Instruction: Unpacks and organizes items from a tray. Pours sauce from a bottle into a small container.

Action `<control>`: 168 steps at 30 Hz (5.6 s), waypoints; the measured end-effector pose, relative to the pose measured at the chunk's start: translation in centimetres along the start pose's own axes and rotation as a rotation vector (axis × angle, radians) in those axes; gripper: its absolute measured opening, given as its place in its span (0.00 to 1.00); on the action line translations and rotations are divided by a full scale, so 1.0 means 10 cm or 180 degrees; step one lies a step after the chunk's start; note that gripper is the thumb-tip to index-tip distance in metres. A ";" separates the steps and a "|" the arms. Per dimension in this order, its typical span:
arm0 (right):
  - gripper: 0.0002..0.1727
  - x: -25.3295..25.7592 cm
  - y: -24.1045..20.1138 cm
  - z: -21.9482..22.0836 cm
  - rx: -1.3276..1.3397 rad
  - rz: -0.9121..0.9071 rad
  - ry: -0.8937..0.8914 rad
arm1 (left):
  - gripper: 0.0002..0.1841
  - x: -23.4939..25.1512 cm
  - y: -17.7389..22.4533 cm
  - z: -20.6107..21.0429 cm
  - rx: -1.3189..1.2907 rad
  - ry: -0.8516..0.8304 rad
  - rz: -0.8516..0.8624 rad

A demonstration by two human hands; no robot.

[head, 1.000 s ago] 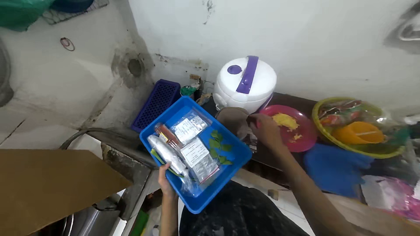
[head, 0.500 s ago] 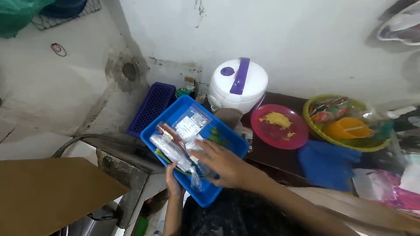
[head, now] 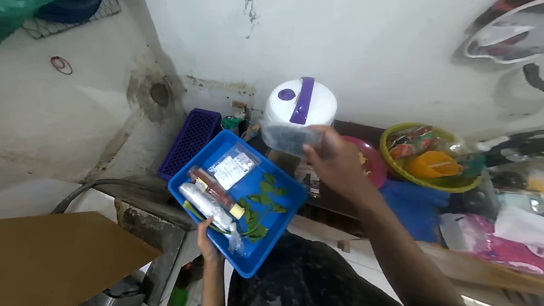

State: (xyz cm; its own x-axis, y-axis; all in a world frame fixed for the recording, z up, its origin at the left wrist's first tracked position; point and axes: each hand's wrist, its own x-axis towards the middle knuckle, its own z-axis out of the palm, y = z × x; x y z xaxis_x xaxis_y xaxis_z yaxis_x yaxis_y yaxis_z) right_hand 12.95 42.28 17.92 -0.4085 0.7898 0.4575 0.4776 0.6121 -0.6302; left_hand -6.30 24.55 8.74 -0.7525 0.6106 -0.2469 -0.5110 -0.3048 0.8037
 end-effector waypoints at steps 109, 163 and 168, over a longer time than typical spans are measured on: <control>0.10 0.35 0.29 -0.55 -0.0591 0.0490 -0.1939 | 0.19 0.20 0.21 -0.19 0.0103 0.0729 0.0593; 0.15 0.39 -0.33 -0.12 0.2093 0.0817 0.0168 | 0.19 -0.14 0.06 0.37 -0.0299 -0.0033 -0.0220; 0.15 0.38 -0.35 -0.13 0.2147 0.0846 0.0191 | 0.19 -0.14 0.06 0.36 -0.0357 -0.0069 -0.0260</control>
State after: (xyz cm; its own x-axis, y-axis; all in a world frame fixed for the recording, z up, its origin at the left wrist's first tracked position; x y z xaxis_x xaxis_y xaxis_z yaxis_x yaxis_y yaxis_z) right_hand 10.73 43.21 22.68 -0.2928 0.9211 0.2567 -0.0368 0.2574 -0.9656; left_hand -4.07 26.09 11.53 -0.6979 0.6521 -0.2962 -0.6144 -0.3326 0.7155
